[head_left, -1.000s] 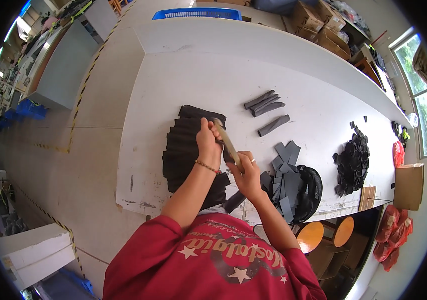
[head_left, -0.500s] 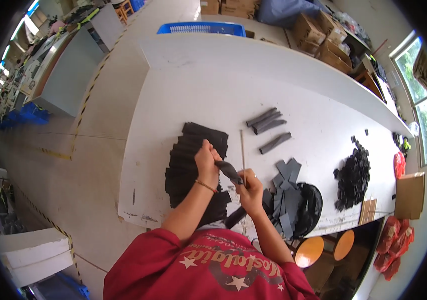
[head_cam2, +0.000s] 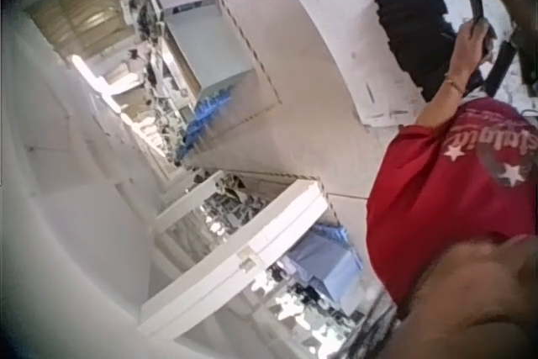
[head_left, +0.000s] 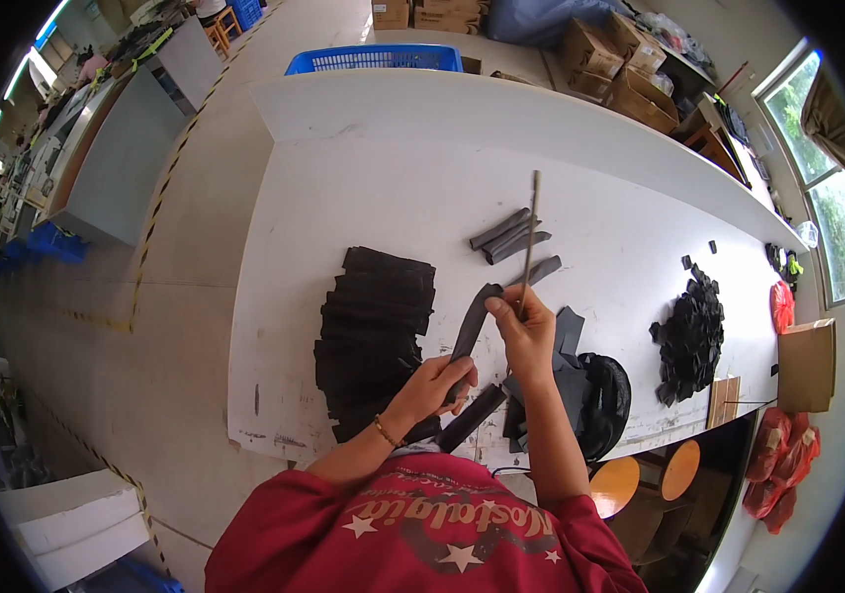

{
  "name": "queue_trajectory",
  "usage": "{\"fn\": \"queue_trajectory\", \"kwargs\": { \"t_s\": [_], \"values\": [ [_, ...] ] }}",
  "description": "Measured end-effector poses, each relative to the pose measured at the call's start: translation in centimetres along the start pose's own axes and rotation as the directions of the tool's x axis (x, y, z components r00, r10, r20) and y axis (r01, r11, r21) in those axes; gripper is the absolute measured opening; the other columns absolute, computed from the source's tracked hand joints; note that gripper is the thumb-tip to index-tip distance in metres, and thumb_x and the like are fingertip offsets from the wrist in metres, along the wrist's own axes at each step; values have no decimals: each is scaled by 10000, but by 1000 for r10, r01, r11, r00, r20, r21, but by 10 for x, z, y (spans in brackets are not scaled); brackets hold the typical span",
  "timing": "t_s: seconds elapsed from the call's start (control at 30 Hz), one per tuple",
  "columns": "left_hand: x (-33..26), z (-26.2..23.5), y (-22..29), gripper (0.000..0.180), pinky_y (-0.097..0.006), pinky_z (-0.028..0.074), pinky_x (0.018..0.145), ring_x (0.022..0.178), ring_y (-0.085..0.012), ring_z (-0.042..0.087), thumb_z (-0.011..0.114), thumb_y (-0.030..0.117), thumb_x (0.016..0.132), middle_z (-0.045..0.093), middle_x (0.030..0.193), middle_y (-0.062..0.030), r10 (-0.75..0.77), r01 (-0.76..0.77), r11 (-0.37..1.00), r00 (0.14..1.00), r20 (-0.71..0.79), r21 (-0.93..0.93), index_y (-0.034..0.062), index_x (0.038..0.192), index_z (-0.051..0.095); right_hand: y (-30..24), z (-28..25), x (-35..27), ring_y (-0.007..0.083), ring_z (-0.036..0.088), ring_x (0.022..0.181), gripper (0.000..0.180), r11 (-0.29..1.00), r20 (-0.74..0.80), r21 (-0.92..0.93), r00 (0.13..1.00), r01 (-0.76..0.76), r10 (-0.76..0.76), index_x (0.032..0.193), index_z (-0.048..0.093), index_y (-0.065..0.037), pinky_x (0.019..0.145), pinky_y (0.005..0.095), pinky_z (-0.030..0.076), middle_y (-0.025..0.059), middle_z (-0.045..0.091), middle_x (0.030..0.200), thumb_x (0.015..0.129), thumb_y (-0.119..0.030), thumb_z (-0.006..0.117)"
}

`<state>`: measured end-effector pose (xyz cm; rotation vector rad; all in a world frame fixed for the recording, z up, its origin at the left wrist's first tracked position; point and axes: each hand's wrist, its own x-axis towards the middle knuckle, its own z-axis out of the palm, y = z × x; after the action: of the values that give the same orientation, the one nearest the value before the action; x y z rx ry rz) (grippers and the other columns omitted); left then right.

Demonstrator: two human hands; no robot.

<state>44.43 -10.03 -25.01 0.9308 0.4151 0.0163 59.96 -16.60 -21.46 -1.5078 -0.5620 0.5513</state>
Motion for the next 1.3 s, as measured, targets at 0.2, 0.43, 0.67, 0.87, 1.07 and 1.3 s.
{"fn": "queue_trajectory", "kwargs": {
  "t_s": [0.2,0.43,0.67,0.87,1.07,1.3],
  "values": [
    [-42,-8,-64,329,-245,434,468,422,-93,505,440,251,994,515,557,-19,-349,102,728,906,239,678,10,800,552,4,-21,16,20,336,468,154,963,-130,243,980,-115,149,836,537,-62,420,190,222,-81,401,569,932,-163,603],
    [38,-22,33,268,-223,439,790,931,-103,545,618,132,906,560,1108,-46,713,-500,613,683,-157,611,45,1145,533,19,-24,-1,27,360,512,157,974,266,-48,937,-222,227,837,559,-35,458,222,274,-50,446,576,920,-161,600],
    [82,-81,52,236,-340,544,673,686,-173,617,488,216,978,577,732,-32,323,-521,829,743,-587,-203,56,812,536,10,-23,12,51,386,565,197,968,337,-238,929,-75,155,793,530,-8,500,250,321,-32,418,580,889,-150,627],
    [12,-85,49,238,-254,468,612,645,-84,540,625,204,911,543,702,0,282,-94,799,931,-231,594,21,768,573,22,-55,77,185,526,543,248,759,-156,-645,988,-88,-18,988,560,-29,529,324,414,88,589,629,912,-262,597],
    [-27,-43,-41,320,-309,460,688,775,-187,544,808,239,672,514,808,-38,384,-71,289,922,-48,955,62,811,580,88,-86,15,326,608,720,210,774,221,-633,957,-4,186,1087,519,-70,658,396,458,146,596,730,951,-224,476],
    [-31,-55,-87,220,-360,438,689,810,-247,553,775,153,652,533,777,-60,417,-72,49,908,45,996,65,770,611,70,-127,-56,319,601,681,150,707,228,-706,958,41,173,1045,592,-77,636,395,469,144,606,780,907,-120,551]
  ]
}}
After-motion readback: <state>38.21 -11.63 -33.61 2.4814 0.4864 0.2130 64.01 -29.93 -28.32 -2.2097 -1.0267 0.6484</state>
